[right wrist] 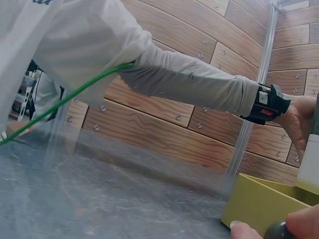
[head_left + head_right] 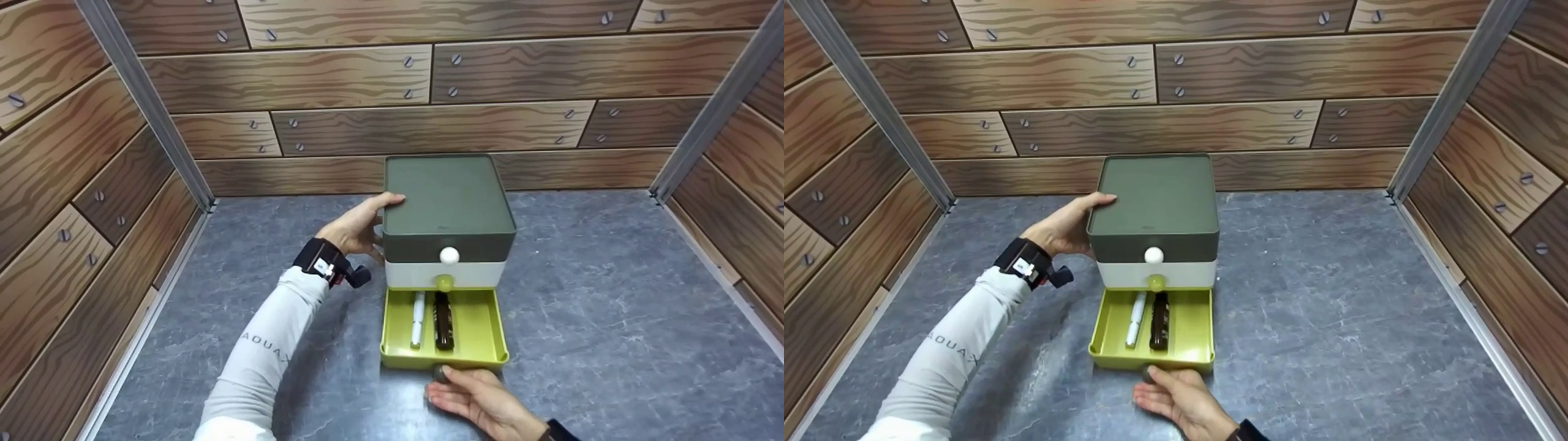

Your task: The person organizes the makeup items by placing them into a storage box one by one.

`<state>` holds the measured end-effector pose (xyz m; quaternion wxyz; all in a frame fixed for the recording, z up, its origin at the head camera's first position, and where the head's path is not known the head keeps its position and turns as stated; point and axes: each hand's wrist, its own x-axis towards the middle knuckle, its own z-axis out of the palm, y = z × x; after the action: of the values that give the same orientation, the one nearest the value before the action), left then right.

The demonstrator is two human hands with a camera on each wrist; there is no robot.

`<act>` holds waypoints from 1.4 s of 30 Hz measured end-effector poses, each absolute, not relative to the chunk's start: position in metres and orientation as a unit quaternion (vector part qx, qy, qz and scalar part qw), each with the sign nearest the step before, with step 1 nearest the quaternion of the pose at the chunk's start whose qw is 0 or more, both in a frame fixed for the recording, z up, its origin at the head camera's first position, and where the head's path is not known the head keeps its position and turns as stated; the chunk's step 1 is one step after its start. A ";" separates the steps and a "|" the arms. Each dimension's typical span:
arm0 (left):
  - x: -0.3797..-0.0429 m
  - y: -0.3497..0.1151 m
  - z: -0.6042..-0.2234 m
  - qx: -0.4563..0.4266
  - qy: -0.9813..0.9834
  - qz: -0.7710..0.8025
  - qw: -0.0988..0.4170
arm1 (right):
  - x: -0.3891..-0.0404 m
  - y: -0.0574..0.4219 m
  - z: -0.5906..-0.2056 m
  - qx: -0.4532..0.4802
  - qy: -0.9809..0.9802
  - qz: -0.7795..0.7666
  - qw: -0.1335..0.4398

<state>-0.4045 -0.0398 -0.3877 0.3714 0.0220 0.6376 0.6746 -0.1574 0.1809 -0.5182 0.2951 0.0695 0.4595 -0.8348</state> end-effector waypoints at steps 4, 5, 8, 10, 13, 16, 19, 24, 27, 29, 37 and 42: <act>-0.404 -0.041 -0.387 0.024 0.637 0.675 0.370 | -0.171 0.180 -0.517 0.081 0.475 -0.832 0.277; -0.404 -0.042 -0.387 0.024 0.638 0.676 0.368 | -0.174 0.180 -0.517 0.081 0.476 -0.832 0.274; -0.405 -0.043 -0.386 0.024 0.641 0.675 0.363 | -0.181 0.179 -0.517 0.078 0.477 -0.832 0.272; -0.405 -0.043 -0.387 0.024 0.640 0.677 0.363 | -0.184 0.179 -0.518 0.077 0.475 -0.833 0.274; -0.404 -0.043 -0.389 0.026 0.638 0.677 0.366 | -0.187 0.179 -0.519 0.078 0.472 -0.834 0.275; -0.403 -0.041 -0.390 0.026 0.636 0.679 0.365 | -0.190 0.182 -0.519 0.078 0.468 -0.837 0.273; -0.404 -0.041 -0.390 0.024 0.634 0.683 0.363 | -0.195 0.183 -0.519 0.074 0.465 -0.840 0.270; -0.403 -0.042 -0.390 0.022 0.637 0.680 0.362 | -0.205 0.185 -0.520 0.076 0.463 -0.843 0.264; -0.403 -0.041 -0.389 0.022 0.639 0.677 0.365 | -0.213 0.186 -0.521 0.081 0.463 -0.844 0.258; -0.403 -0.042 -0.388 0.022 0.640 0.676 0.364 | -0.219 0.186 -0.522 0.083 0.464 -0.844 0.255; -0.402 -0.040 -0.387 0.017 0.640 0.678 0.361 | -0.241 0.187 -0.524 0.073 0.468 -0.848 0.238; -0.402 -0.041 -0.389 0.014 0.640 0.682 0.354 | -0.254 0.187 -0.524 0.074 0.469 -0.849 0.232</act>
<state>-0.4018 -0.0406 -0.3891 0.3540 0.0141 0.6395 0.6823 -0.2542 0.1875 -0.5238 0.2318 0.0741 0.4685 -0.8493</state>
